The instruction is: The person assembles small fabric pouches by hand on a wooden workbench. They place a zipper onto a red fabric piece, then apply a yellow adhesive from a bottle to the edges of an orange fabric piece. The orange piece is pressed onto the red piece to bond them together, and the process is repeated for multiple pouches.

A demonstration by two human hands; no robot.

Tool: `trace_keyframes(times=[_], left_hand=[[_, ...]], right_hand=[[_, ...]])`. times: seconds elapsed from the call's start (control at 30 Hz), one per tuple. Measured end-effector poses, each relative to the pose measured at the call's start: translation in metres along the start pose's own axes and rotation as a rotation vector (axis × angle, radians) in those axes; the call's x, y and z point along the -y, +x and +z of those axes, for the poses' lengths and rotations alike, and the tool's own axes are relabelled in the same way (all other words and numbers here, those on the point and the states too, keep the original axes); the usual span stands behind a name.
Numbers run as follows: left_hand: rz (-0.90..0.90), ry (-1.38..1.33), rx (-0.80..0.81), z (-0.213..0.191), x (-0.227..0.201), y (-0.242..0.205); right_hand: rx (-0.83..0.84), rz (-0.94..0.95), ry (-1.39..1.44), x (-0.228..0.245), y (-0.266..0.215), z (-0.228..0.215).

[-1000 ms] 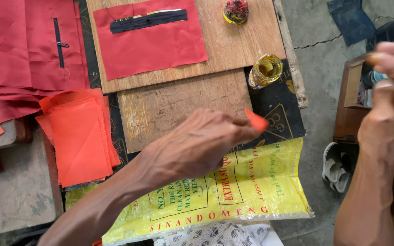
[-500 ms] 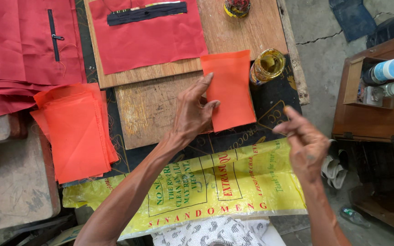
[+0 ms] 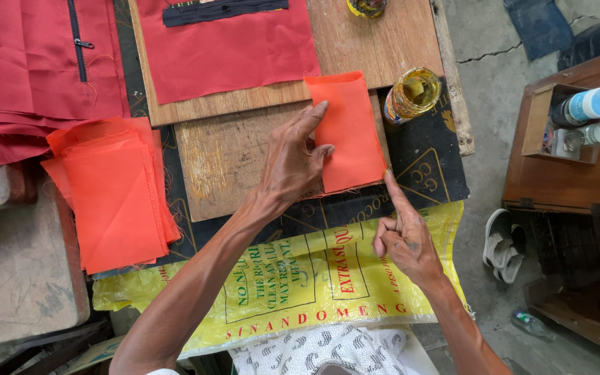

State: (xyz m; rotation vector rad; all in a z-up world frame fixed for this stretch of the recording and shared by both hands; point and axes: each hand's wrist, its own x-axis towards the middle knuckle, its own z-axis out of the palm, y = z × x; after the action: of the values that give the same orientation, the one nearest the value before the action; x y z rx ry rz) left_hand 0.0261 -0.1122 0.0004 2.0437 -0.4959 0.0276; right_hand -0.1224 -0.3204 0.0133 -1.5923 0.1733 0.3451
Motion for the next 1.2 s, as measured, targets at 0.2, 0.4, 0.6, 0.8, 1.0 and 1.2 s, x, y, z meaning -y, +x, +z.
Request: trace_keyframes(times=[0.2,0.4,0.6,0.8,1.0,1.2], left_hand=[[0.033,-0.012,0.014,-0.002,-0.001,-0.001],[-0.020,-0.030,0.032,-0.003,-0.002,0.000],[0.032,-0.023,0.007,-0.003,0.001,-0.001],[0.071,0.051,-0.003,-0.002,0.005,0.000],[-0.103,-0.042,0.072,-0.003,0.002,0.001],[0.034,0.042,0.027,-0.003,0.003,0.002]], right_hand=[[-0.006,-0.020,-0.134,0.008,0.000,0.006],[0.008,0.029,-0.976,0.016,0.004,0.048],[0.018,-0.198,-1.136,0.021,0.006,0.060],[0.010,-0.094,-1.149,0.011,0.010,0.040],[-0.263,-0.148,-1.302,0.015,0.005,-0.012],[-0.212,-0.151,-1.310,0.026,0.012,-0.023]])
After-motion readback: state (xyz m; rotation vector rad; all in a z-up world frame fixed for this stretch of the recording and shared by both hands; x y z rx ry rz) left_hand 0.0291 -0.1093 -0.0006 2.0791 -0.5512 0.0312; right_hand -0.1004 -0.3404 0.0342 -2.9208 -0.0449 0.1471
